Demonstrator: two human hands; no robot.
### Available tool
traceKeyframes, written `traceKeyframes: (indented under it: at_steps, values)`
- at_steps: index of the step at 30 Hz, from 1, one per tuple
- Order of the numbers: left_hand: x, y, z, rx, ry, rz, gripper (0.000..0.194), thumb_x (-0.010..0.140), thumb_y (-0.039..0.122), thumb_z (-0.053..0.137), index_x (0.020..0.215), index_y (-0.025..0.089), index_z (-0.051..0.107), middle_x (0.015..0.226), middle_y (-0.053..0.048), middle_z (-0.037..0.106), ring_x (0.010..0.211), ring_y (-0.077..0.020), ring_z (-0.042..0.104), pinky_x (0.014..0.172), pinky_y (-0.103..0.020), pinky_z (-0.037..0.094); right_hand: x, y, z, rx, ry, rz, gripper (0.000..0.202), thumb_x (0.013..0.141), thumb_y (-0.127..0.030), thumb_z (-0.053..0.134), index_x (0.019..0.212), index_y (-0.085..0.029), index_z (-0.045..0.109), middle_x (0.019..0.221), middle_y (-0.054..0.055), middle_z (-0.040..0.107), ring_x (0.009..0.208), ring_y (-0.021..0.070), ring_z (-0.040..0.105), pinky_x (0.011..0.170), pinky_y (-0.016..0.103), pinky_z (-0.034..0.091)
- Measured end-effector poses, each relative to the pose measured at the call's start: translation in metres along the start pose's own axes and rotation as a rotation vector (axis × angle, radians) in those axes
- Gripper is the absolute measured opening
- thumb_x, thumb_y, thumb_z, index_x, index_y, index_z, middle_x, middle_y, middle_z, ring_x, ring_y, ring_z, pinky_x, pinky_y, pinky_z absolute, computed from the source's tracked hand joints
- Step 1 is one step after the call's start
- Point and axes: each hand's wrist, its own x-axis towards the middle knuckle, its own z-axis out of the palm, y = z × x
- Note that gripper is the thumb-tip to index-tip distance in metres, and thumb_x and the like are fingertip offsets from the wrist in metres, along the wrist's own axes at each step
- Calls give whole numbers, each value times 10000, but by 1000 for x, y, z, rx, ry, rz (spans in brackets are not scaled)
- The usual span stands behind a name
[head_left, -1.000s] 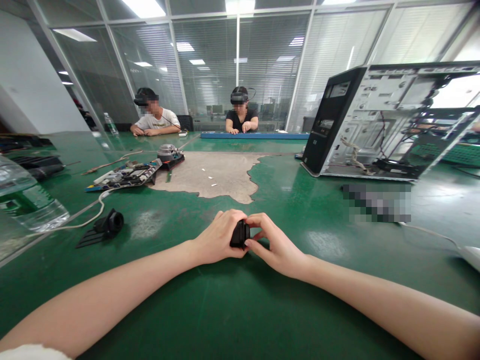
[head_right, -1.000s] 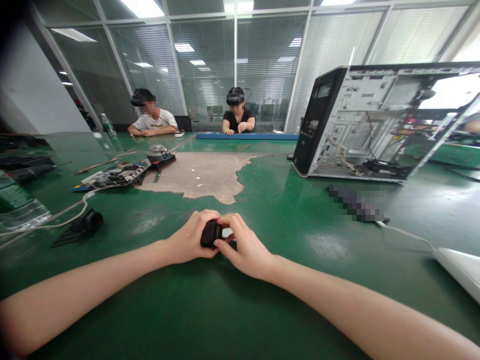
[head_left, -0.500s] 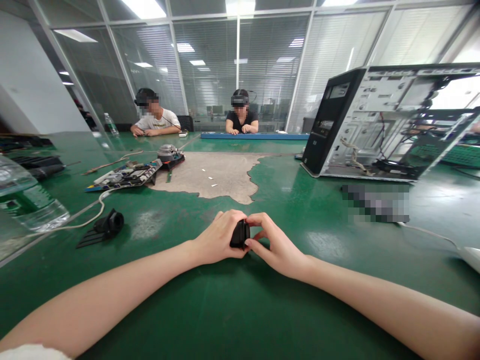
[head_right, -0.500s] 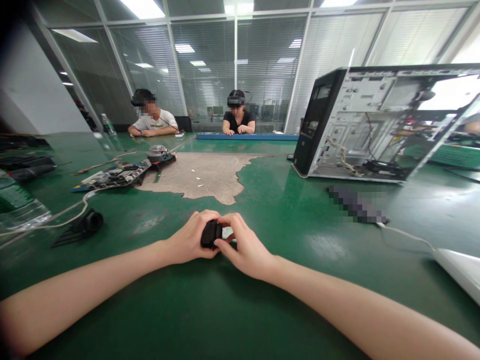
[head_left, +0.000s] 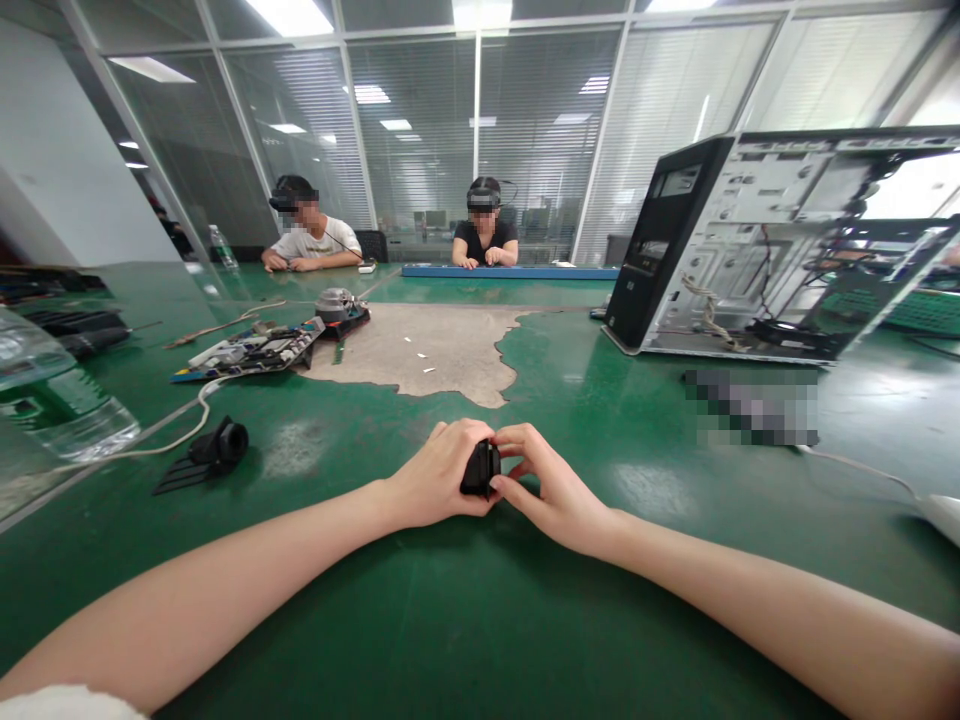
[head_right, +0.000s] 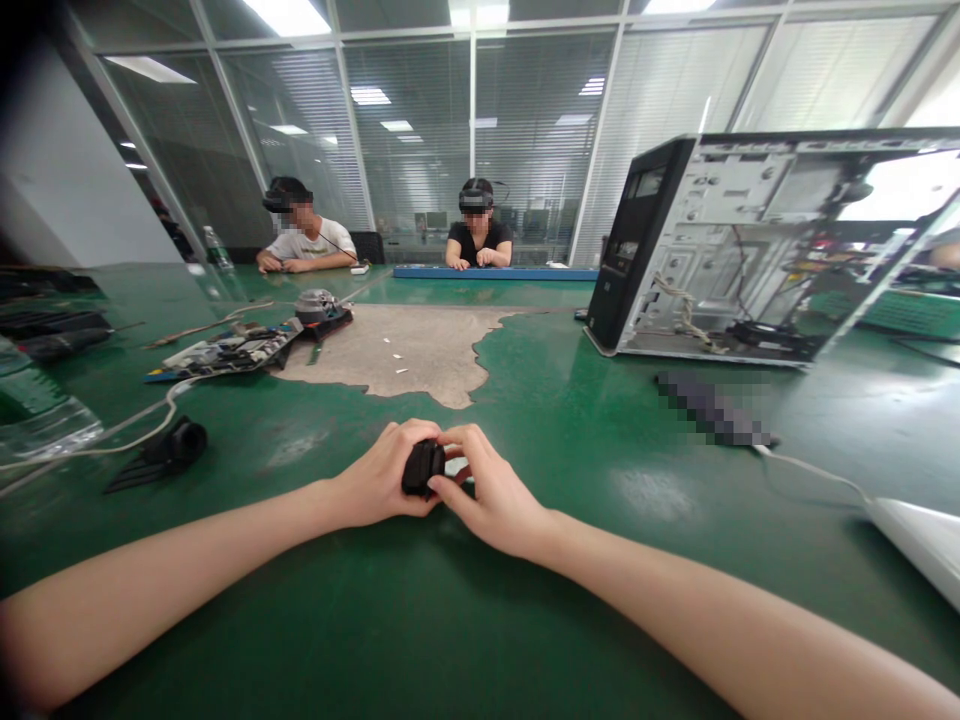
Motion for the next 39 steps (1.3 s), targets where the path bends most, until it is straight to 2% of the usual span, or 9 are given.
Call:
traceKeyframes:
  at_steps: [4,9,11,15,20,27,32,36,39]
  values:
    - [0,-1,0,3,-7,-11,588,673,290,618,1131,189,264,1116,-100,464,1024,-246,463,822,-382,356,0,1,1,74,-76,91,254,839,-196,461,1081,-204,385,971,57,517,838,153,574,707,324,542]
    - [-1,-1,-2,-9,-44,-19,606,643,264,632,1124,204,268,1120,-90,467,1016,-247,467,815,-380,357,-2,-5,-3,-87,-35,-75,220,795,-168,518,1001,-204,451,1122,83,431,982,181,504,806,346,508]
    - [-1,-1,-2,-9,-40,-20,589,656,279,628,1119,205,272,1114,-86,472,1012,-244,469,815,-378,357,-3,-5,-3,-103,-24,-97,170,805,-164,503,964,-208,463,1121,78,426,973,173,503,805,341,508]
    - [-1,0,0,2,-17,-24,578,675,310,618,1123,196,269,1108,-93,473,1004,-243,473,814,-379,358,-1,0,-1,-24,9,-30,282,806,-164,501,1069,-217,413,1082,79,443,1007,183,488,744,310,535]
    - [-1,-1,1,8,-20,-27,580,668,287,611,1126,192,268,1111,-98,471,1010,-249,471,816,-383,358,-1,0,0,26,-89,82,303,834,-189,469,1118,-204,364,990,62,511,888,159,556,740,325,537]
    - [-1,-1,-1,-3,-27,-12,586,656,268,622,1123,200,275,1118,-89,472,1025,-243,464,826,-377,354,-3,-5,-3,-117,-19,-81,220,812,-178,498,1020,-215,440,1133,78,431,900,155,517,770,333,514]
    - [-1,-2,1,5,-13,-25,582,668,292,614,1128,191,273,1112,-96,472,1008,-244,472,814,-377,359,-1,0,1,-51,-4,-12,310,811,-179,496,1104,-211,399,1072,81,461,999,184,492,746,309,534]
    - [-1,-3,1,8,-23,-32,589,665,289,612,1132,189,267,1113,-97,469,1006,-247,471,816,-386,358,-1,0,2,6,-71,77,331,826,-187,475,1136,-211,362,999,64,514,890,164,558,731,330,542]
    - [-1,-3,1,5,-31,-27,611,645,273,625,1133,191,265,1117,-97,467,1010,-250,468,818,-389,359,-2,-4,0,-42,-46,17,316,806,-175,498,1101,-218,392,1041,68,496,919,171,544,748,333,534]
